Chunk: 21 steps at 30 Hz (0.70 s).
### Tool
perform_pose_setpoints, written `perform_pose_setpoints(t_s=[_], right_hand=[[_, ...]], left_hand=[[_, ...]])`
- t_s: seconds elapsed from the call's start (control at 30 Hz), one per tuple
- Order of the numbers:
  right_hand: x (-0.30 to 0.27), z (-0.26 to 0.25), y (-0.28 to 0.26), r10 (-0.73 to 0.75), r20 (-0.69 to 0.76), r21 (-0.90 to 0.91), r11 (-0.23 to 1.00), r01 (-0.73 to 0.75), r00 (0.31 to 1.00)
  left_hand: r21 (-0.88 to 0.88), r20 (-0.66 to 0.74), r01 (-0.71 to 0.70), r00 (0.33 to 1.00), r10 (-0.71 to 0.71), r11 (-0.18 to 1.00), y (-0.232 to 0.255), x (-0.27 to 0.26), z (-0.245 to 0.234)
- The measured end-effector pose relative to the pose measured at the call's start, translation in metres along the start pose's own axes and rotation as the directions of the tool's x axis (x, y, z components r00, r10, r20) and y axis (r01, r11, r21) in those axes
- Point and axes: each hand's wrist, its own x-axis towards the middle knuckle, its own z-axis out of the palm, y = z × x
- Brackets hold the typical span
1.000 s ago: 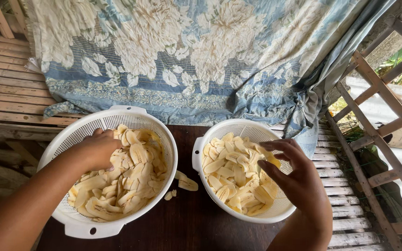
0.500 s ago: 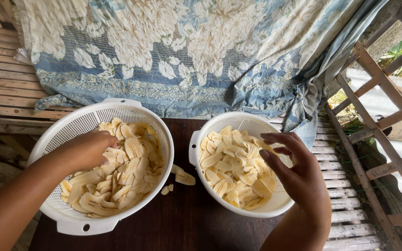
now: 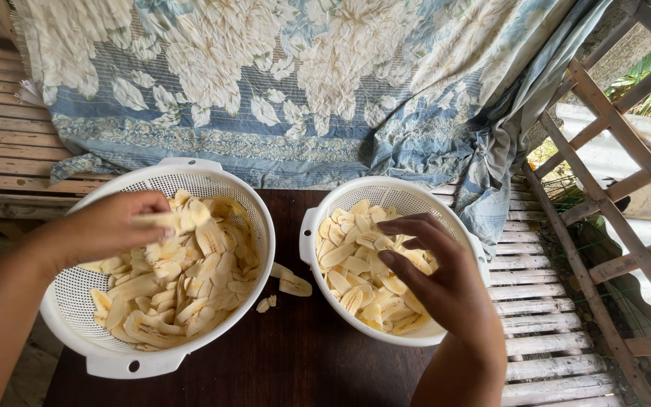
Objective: The person sorts through sliced banana chips by hand, moving pieces between two white colanders on a wooden table.
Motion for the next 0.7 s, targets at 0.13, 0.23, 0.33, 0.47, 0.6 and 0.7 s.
perform_pose_setpoints(t_s=[0.13,0.23,0.33,0.47,0.6,0.7], right_hand=[[0.002,0.023,-0.006,-0.101,-0.020,0.073,0.992,0.102,0.995],[0.003,0.037,-0.014,-0.170,-0.053,0.030,0.985,0.171,0.984],[0.003,0.036,-0.024,-0.157,-0.094,-0.083,0.985,0.149,0.983],[0.008,0.021,-0.025,-0.237,-0.114,-0.085,0.970,0.228,0.965],[0.005,0.009,-0.018,-0.204,-0.136,-0.092,0.977,0.193,0.969],[0.004,0.008,-0.012,-0.142,-0.168,-0.151,0.982,0.116,0.976]], left_hand=[[-0.456,-0.106,-0.294,0.955,0.276,0.840,0.043,-0.018,0.003],[-0.547,-0.089,-0.203,0.979,0.184,0.812,0.087,-0.031,0.038],[-0.497,-0.029,-0.281,0.951,0.308,0.821,0.123,-0.037,0.075],[-0.684,-0.047,-0.338,0.905,0.423,0.647,0.144,-0.038,0.121],[-0.740,-0.092,-0.411,0.846,0.524,0.533,0.151,-0.025,0.146],[-0.782,-0.084,-0.369,0.860,0.503,0.502,0.154,-0.016,0.156]])
